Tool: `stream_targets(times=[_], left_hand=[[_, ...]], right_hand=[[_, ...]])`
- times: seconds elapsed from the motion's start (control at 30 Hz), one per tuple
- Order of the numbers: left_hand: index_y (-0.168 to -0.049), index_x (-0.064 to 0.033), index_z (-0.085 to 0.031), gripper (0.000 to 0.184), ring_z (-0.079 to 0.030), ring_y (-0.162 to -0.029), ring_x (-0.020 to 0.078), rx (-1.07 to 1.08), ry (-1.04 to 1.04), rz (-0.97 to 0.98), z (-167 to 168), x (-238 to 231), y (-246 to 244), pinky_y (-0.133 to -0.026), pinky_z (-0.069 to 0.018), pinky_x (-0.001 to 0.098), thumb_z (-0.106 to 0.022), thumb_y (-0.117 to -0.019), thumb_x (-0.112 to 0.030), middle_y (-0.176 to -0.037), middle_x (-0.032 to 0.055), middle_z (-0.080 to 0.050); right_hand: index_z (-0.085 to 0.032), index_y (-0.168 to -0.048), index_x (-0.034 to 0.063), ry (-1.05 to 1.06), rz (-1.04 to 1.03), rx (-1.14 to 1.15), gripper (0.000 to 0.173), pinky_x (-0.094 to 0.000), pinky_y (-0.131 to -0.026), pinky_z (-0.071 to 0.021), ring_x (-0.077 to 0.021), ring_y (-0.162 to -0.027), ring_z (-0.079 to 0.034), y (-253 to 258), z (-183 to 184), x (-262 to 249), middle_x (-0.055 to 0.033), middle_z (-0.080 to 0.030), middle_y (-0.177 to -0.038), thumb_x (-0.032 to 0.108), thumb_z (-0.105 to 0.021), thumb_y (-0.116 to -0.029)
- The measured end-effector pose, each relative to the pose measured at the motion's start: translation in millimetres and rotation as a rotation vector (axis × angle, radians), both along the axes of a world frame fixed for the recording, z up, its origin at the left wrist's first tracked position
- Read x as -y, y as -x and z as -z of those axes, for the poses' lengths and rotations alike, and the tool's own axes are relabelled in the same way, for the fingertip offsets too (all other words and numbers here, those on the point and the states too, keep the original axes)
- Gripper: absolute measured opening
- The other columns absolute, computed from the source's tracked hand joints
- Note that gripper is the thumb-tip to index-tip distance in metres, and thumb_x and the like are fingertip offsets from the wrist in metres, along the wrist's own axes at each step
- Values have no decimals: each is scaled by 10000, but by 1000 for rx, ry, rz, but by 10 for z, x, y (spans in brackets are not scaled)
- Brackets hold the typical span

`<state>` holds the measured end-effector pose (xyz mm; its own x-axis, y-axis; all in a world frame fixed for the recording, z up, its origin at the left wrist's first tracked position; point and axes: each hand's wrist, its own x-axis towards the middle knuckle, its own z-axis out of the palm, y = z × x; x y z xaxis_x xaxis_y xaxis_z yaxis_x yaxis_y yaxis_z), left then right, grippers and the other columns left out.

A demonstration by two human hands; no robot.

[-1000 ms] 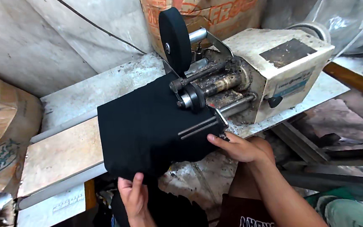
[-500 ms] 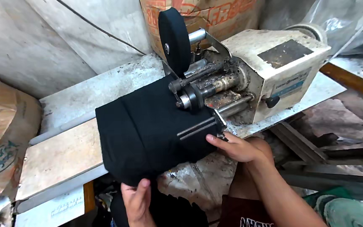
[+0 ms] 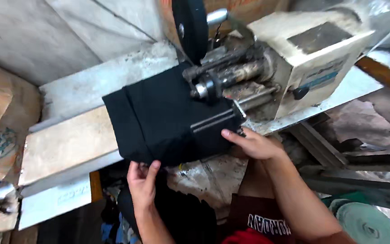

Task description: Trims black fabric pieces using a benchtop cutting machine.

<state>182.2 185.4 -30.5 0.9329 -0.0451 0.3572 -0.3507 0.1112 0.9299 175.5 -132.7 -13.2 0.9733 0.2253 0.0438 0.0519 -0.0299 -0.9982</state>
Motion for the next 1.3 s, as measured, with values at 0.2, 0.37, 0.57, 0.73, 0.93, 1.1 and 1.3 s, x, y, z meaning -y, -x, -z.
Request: stream_targets(times=[0.2, 0.37, 0.57, 0.73, 0.93, 1.1, 1.3], left_hand=[[-1219, -91, -584, 315, -671, -1040, 115, 11, -90, -165, 155, -224, 149, -941, -573, 318, -720, -951, -184, -1132, -25, -687], [-1222, 82, -592, 304, -689, -1046, 167, -272, -394, -364, 796, -273, 790, -932, -578, 349, -619, -995, -118, -1146, 139, -701], [-1345, -107, -652, 508, -608, -1277, 258, -739, -1150, 311, 1524, -150, 1527, -1123, -445, 502, -652, -964, -442, -1356, 112, -653], [-1396, -100, -602, 570, -602, -1281, 278, -766, -1176, 393, 1657, -98, 1381, -1111, -449, 533, -618, -978, -486, -1353, 125, -647], [-1372, -92, -611, 529, -608, -1269, 251, -775, -1110, 408, 1714, -107, 1262, -1110, -461, 496, -617, -985, -451, -1340, 118, -651], [-1388, -78, -599, 577, -617, -1259, 285, -768, -1120, 443, 1729, -40, 1227, -1099, -467, 524, -632, -970, -475, -1338, 139, -651], [-1397, -83, -592, 576, -622, -1255, 267, -727, -1087, 434, 1688, 44, 1248, -1097, -477, 507, -623, -976, -476, -1336, 125, -656]], right_hand=[[-673, -1189, 157, -74, 2, 18, 302, -298, -905, -599, -58, -998, -703, -33, 68, -5, 47, -743, -1059, 368, -492, -1071], [-644, -1242, 144, -142, 7, -8, 315, -318, -888, -611, -94, -991, -712, -36, 77, -21, 16, -739, -1080, 364, -501, -1067], [-643, -1232, 147, -159, 29, -67, 308, -325, -858, -618, -107, -961, -722, -42, 31, -49, 3, -745, -1062, 363, -494, -1069], [-648, -1218, 171, -138, 47, -85, 308, -302, -795, -624, -99, -909, -724, -19, 2, -56, 13, -747, -1031, 388, -490, -1066], [-648, -1211, 169, -141, 88, -92, 299, -310, -784, -624, -110, -888, -726, -7, -7, -86, -3, -748, -1016, 382, -500, -1061], [-644, -1218, 149, -123, 101, -96, 323, -305, -739, -620, -116, -859, -721, 14, -8, -100, -17, -745, -1005, 387, -486, -1068], [-637, -1230, 123, -125, 126, -110, 324, -325, -806, -619, -116, -915, -721, 26, -30, -129, -20, -746, -1028, 356, -475, -1075]])
